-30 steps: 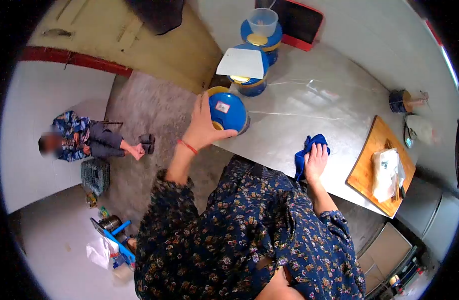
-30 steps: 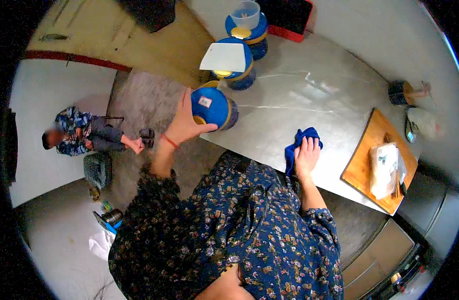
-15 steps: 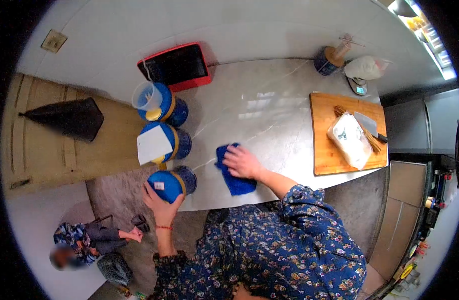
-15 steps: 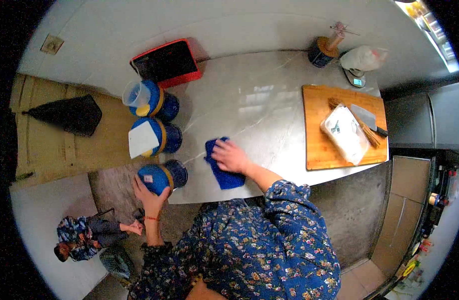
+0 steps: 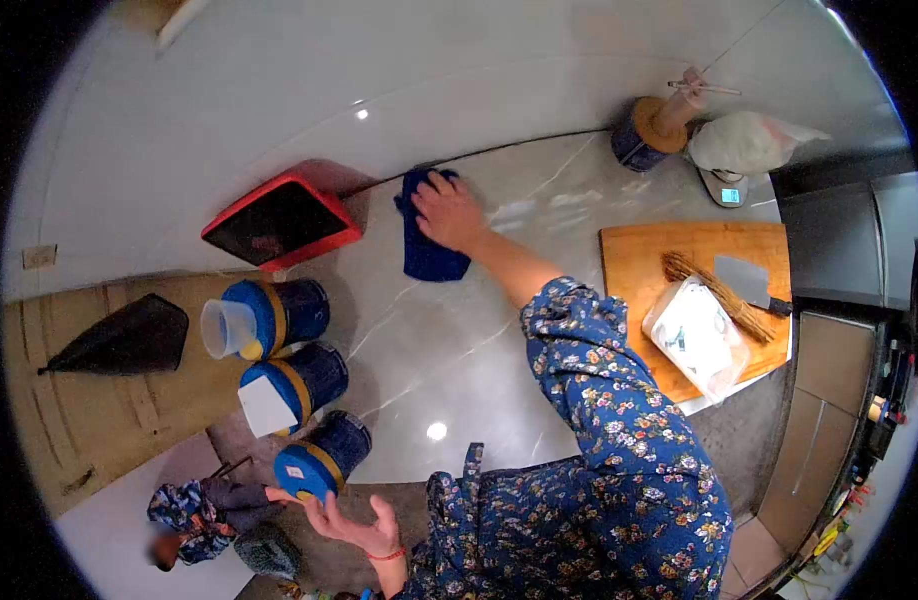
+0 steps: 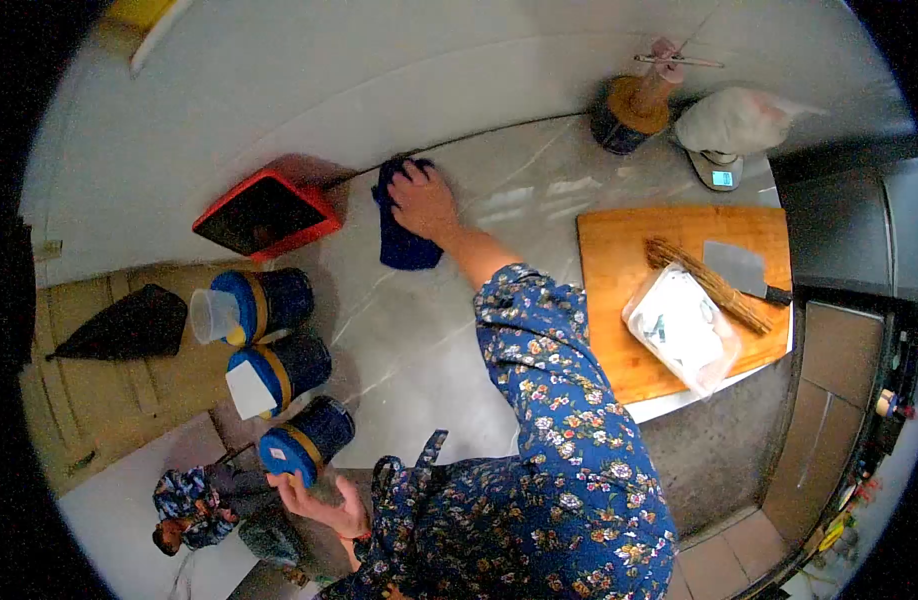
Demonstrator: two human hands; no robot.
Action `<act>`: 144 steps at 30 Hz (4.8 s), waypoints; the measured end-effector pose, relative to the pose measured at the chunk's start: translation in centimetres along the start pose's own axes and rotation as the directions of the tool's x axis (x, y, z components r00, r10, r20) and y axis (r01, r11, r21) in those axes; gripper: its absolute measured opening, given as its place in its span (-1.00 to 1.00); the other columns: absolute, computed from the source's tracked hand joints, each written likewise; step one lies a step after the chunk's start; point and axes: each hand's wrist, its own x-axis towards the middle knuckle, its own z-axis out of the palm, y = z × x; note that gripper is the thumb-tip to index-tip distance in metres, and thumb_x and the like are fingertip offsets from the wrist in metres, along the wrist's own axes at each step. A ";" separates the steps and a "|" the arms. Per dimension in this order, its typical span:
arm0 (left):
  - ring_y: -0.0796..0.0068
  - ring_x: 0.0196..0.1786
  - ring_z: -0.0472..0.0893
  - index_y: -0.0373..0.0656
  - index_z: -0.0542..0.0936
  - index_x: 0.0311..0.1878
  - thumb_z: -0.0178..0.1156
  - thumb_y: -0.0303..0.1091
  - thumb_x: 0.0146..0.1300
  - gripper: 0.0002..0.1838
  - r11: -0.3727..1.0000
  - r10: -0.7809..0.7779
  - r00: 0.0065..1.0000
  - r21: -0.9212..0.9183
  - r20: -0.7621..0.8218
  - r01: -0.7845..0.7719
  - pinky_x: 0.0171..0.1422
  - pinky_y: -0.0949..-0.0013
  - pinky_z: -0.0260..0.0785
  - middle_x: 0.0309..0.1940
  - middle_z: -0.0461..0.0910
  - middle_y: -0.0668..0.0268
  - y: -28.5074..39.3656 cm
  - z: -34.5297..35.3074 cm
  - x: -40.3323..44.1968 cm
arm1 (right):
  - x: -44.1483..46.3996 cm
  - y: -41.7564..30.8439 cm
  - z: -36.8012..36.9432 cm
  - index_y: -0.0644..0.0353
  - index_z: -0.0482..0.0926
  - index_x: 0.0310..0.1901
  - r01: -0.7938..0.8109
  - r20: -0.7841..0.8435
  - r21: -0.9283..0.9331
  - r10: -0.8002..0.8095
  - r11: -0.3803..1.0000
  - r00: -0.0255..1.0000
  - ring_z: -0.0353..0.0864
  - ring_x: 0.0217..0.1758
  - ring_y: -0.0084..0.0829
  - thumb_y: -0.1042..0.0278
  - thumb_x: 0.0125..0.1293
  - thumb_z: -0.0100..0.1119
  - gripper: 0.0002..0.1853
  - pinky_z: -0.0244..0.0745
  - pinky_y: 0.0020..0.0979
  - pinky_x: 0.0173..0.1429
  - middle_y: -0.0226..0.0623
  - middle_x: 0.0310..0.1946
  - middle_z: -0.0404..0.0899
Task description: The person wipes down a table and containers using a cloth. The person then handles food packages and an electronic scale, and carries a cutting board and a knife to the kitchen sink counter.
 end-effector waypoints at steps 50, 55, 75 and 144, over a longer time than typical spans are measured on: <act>-0.01 0.28 0.23 -0.32 0.28 0.24 0.21 -0.42 0.14 -0.41 0.700 0.061 0.977 -0.707 0.203 0.103 0.37 0.10 0.12 0.23 0.16 -0.04 -1.7 0.3 -7.8 | -59.3 -19.3 -21.9 0.28 0.43 0.15 -0.955 -0.152 -0.013 0.943 0.297 0.296 0.52 0.00 0.03 0.25 0.22 0.09 -0.53 0.38 -0.12 0.15 0.08 -0.09 0.55; -0.02 0.28 0.24 -0.32 0.30 0.23 0.19 -0.44 0.15 -0.44 0.692 0.034 0.974 -0.708 0.225 0.140 0.36 0.10 0.13 0.21 0.17 -0.04 -1.4 -1.0 -8.3 | -44.3 -23.6 -22.2 0.22 0.40 0.20 -0.471 -0.057 0.019 0.471 0.882 0.880 0.50 -0.03 -0.07 0.38 0.07 0.24 -0.42 0.40 -0.14 0.05 -0.04 -0.08 0.53; -0.09 0.32 0.16 -0.33 0.25 0.27 0.15 -0.45 0.19 -0.43 0.690 -0.359 0.811 -0.455 0.462 0.564 0.36 0.00 0.07 0.26 0.10 -0.10 3.5 2.0 -8.9 | -9.1 -12.4 -0.5 -0.07 0.28 0.35 0.110 0.128 0.126 -0.126 0.986 0.984 0.03 0.49 -0.28 0.01 0.32 -0.12 -0.44 -0.20 0.02 0.50 -0.33 0.43 0.12; -0.01 0.24 0.29 -0.29 0.31 0.22 0.24 -0.41 0.08 -0.40 0.560 -0.236 0.871 -0.673 0.430 0.484 0.31 0.14 0.23 0.21 0.17 -0.03 11.5 4.9 0.3 | -5.8 -1.3 -18.0 0.32 0.52 -0.21 -0.197 -0.403 0.434 0.385 0.879 0.830 0.57 -0.16 -0.23 0.33 -0.22 0.56 -0.48 0.47 -0.27 -0.04 -0.14 -0.24 0.57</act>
